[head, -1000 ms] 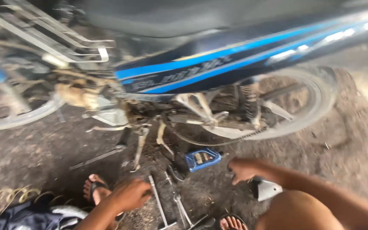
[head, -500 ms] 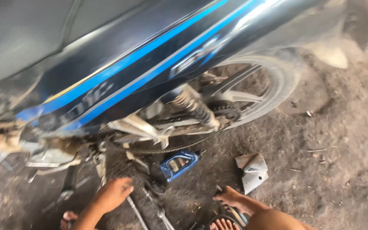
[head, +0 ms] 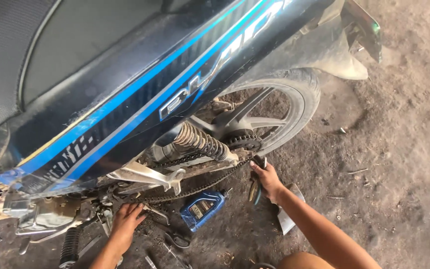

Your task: The person works on the rear chain of a blue motorcycle, using pliers to remove the old chain and then using a wrench to adjust the rear wheel sprocket. The person is wearing flip-flops and is positioned on the ground next to the motorcycle.

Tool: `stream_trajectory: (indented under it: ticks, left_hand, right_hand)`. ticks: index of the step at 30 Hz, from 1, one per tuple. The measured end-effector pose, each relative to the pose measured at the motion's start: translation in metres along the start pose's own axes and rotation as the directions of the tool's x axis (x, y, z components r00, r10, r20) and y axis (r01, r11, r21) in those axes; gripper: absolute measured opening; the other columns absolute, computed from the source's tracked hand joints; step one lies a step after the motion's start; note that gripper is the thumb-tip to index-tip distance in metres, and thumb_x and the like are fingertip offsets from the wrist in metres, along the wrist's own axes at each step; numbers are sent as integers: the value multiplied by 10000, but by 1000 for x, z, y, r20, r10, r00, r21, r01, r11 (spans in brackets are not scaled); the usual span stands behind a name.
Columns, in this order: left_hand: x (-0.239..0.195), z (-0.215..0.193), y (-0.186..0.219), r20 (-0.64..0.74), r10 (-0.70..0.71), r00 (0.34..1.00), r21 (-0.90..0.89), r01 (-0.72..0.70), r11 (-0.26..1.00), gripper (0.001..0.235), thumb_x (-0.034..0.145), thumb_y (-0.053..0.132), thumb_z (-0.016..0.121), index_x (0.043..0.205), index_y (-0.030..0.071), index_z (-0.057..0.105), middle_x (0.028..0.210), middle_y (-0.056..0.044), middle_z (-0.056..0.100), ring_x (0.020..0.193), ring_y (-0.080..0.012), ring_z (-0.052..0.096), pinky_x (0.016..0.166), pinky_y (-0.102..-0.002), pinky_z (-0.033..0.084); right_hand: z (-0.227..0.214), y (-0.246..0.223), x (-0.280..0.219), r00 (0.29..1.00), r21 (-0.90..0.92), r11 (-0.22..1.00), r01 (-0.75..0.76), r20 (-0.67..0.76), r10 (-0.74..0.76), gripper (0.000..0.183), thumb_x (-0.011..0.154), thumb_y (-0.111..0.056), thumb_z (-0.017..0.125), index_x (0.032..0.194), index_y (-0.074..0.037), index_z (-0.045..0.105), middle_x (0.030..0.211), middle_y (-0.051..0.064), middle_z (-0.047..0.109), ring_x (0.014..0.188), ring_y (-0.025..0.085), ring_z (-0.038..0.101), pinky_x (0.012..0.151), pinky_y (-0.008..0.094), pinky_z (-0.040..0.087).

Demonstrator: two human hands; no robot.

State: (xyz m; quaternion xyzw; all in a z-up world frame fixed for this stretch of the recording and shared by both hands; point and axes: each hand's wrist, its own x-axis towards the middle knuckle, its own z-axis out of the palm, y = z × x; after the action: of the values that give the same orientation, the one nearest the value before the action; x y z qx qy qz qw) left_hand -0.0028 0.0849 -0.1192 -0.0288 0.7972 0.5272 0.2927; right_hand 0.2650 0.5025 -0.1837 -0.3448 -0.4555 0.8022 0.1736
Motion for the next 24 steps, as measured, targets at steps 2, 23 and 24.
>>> stream_trajectory:
  ticks: [2,23,24]
  left_hand:
    - [-4,1,2,5,-25,1000,-49,25,999,499,939,272,669,1286,-61,536,1361,-213,595,1207,-335,646,1048,-418,556]
    - [-64,-5,9,-68,101,993,-285,-117,952,498,903,282,694,1227,-73,560,1120,-161,668,995,-268,725,805,-402,624]
    - [-66,-6,10,-87,136,987,-308,-157,939,455,895,271,708,1205,-41,593,1088,-126,680,960,-235,712,787,-382,615]
  right_hand:
    - [-6,-1,5,998,31,999,21,59,-22,279,942,-297,737,957,-59,592,732,0,542,628,125,529,605,327,507]
    - [-17,-79,-74,956,62,955,291,-52,-288,354,1008,-251,580,1277,-31,645,914,41,643,795,129,616,711,293,517]
    - [-18,-84,-75,944,5,946,325,-59,-324,348,1014,-229,584,1287,-21,639,918,47,639,779,132,603,688,296,499]
